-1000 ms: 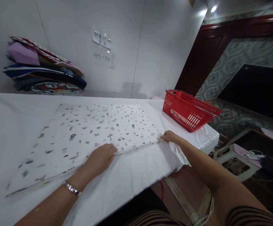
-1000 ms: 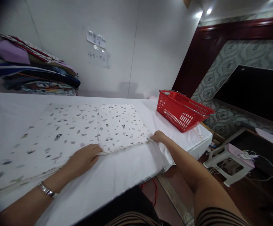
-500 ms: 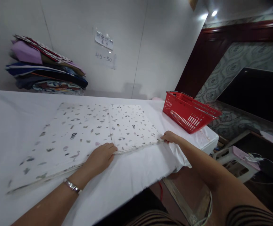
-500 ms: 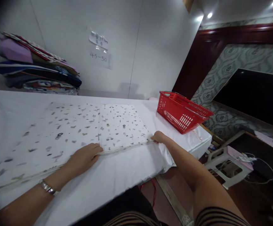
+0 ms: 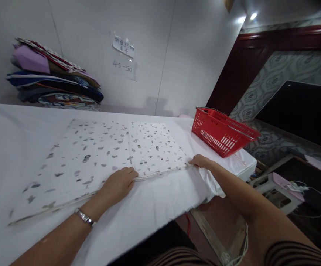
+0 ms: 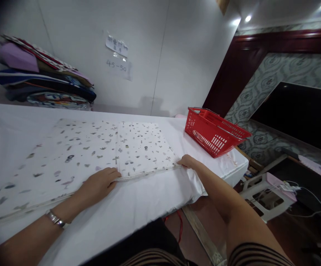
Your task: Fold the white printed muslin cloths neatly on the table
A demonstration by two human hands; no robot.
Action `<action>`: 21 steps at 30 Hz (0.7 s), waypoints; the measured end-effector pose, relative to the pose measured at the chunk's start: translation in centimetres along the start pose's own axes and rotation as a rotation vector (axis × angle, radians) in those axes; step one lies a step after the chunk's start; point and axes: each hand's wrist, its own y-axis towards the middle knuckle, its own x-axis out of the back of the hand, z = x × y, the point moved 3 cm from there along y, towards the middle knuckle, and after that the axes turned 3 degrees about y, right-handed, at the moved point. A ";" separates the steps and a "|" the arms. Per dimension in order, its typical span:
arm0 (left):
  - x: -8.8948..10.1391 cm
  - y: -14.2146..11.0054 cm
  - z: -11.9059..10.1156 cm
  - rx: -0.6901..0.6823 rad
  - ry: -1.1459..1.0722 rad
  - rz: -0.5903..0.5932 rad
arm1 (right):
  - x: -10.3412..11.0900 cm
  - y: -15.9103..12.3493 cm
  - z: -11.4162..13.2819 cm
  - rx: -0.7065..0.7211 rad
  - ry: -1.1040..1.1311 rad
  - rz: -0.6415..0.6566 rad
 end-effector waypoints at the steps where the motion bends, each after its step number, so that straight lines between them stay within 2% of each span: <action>1: 0.1 0.0 0.0 0.001 -0.002 0.000 | 0.0 0.1 0.0 0.004 0.010 -0.007; 12: -0.1 0.0 0.1 0.004 -0.019 0.004 | -0.2 0.4 -0.2 0.011 0.164 -0.061; 21: 0.1 0.0 0.0 0.002 -0.032 -0.003 | 1.2 -0.4 0.5 0.056 0.477 -0.047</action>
